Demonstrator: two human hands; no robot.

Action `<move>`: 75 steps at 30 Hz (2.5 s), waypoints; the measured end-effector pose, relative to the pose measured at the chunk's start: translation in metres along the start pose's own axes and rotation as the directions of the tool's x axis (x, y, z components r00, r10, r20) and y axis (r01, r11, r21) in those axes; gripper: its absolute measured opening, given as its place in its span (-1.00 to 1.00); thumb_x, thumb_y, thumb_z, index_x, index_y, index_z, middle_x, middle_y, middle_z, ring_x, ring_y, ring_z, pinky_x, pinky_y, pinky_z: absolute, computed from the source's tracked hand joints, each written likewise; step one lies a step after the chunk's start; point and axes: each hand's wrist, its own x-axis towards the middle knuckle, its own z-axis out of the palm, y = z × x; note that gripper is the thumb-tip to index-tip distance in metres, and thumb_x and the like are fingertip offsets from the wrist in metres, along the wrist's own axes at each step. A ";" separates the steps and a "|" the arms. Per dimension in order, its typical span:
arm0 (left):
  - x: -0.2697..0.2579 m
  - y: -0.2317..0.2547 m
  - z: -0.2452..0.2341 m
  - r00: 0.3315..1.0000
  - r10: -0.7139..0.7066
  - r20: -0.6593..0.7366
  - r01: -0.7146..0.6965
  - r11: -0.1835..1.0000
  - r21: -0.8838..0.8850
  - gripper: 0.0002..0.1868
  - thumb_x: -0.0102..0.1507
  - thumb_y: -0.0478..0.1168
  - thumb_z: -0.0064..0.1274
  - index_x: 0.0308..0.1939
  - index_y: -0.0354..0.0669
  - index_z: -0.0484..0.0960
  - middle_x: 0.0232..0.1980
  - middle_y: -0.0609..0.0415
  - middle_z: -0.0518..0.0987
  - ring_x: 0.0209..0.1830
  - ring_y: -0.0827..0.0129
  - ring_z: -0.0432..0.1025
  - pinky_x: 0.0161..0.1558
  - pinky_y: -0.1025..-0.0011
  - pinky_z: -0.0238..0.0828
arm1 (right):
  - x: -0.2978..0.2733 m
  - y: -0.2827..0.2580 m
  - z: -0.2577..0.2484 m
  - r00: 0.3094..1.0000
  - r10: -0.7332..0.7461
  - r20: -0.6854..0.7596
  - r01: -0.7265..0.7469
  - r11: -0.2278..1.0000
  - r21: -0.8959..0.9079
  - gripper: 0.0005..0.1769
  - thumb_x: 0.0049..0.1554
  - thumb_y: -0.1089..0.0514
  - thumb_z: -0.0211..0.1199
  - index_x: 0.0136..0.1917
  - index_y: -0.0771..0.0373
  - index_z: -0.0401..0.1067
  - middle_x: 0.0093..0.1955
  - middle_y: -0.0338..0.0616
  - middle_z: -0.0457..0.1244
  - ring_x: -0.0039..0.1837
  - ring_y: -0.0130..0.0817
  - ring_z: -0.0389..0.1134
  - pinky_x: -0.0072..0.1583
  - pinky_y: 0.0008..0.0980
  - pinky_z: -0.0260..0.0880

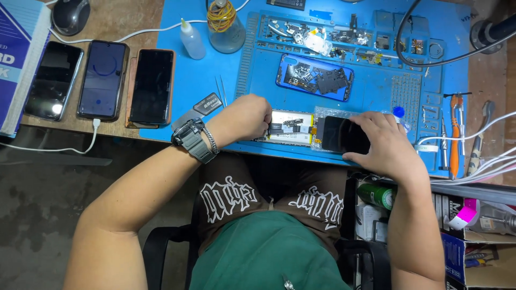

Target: The person disassembles a smartphone on a blue workbench, removing the screen and battery. They then apply adhesive to a new screen assembly and attach it to the phone's chassis, using tweezers to adjust internal components.

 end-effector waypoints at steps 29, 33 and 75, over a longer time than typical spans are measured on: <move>0.004 0.017 -0.015 0.998 -0.041 0.053 0.039 0.998 0.039 -0.93 0.14 -0.38 0.19 -0.38 -0.34 0.75 -0.42 -0.25 0.66 -0.38 -0.07 0.62 -0.36 0.12 0.63 | -0.003 -0.024 -0.018 0.996 0.071 -0.056 -0.070 0.997 0.007 -0.06 -0.19 0.00 0.61 0.44 0.14 0.41 0.33 0.03 0.31 0.43 0.01 0.26 0.32 -0.01 0.23; 0.003 0.015 -0.011 0.998 -0.035 0.057 0.032 0.998 0.052 -0.93 0.13 -0.37 0.23 -0.34 -0.28 0.77 -0.37 -0.25 0.68 -0.31 -0.10 0.63 -0.30 0.10 0.64 | -0.003 -0.021 -0.014 0.996 0.062 -0.069 -0.062 0.998 0.008 -0.06 -0.19 -0.03 0.62 0.44 0.14 0.42 0.32 0.02 0.32 0.41 0.00 0.27 0.30 -0.02 0.24; -0.032 0.011 -0.036 0.997 -0.033 -0.074 -0.025 0.746 -0.666 -0.82 0.20 -0.35 0.15 -0.15 -0.42 0.64 -0.38 -0.07 0.58 -0.38 0.37 0.41 -0.27 0.39 0.43 | -0.009 0.007 -0.024 0.967 -0.057 -0.248 0.151 0.914 0.377 -0.12 -0.34 0.20 0.70 0.28 0.14 0.50 0.27 -0.05 0.35 0.36 0.08 0.31 0.35 0.09 0.14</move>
